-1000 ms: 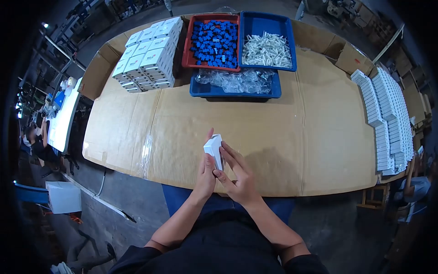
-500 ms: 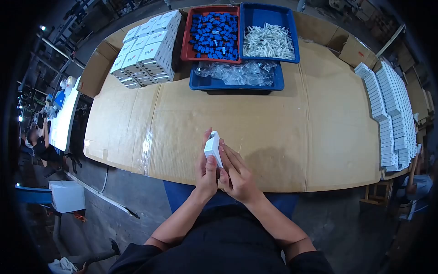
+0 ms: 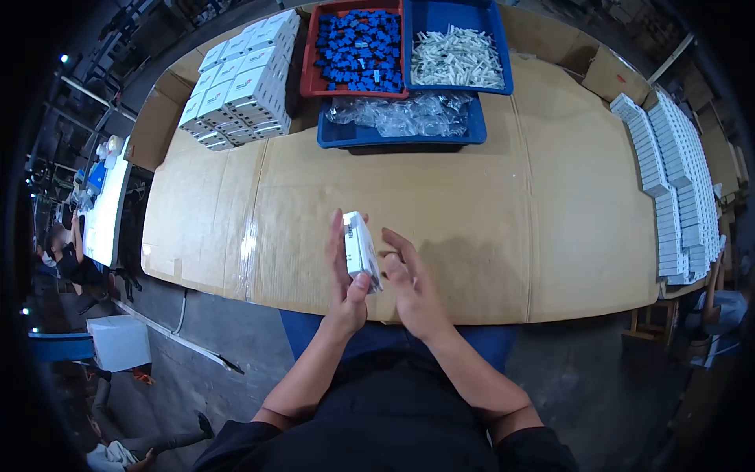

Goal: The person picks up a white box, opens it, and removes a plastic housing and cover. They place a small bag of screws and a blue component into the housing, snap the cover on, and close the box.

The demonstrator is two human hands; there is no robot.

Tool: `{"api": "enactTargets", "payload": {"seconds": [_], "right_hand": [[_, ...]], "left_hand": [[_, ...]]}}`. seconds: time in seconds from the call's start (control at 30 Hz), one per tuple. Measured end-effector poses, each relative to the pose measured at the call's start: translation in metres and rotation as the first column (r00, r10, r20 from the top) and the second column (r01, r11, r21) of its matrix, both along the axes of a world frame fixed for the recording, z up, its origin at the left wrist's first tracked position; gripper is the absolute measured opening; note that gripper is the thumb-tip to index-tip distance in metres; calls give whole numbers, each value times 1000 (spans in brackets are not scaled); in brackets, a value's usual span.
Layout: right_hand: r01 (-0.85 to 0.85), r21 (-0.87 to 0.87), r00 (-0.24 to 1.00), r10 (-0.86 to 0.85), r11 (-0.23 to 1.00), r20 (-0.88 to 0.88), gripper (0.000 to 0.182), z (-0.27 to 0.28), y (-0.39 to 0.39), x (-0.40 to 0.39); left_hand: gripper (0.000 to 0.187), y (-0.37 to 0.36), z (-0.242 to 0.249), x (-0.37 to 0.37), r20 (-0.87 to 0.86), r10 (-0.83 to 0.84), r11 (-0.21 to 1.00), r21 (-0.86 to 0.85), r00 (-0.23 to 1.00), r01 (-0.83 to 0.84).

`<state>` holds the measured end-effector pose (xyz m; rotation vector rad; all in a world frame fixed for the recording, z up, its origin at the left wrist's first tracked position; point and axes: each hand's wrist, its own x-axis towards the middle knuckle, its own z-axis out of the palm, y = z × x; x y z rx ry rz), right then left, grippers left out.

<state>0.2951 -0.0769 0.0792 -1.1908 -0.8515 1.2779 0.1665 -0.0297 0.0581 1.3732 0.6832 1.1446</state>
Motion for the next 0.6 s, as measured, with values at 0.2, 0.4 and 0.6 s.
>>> {"api": "enactTargets", "payload": {"seconds": [0.2,0.4,0.6], "right_hand": [[-48,-118,949,9,992,-314,60,5,7,-7],[49,-45,957,-60,998,-285,55,-4,-1,-29],[52,43,993,-48,998,-106,50,-4,-12,-39]], "left_hand": [[111,5,-16,2,-58,21,990,143,998,-13],[112,6,-29,-3,-173,215,920,368,961,-139],[98,2,-20,1,-72,338,891,345,938,-295]]}}
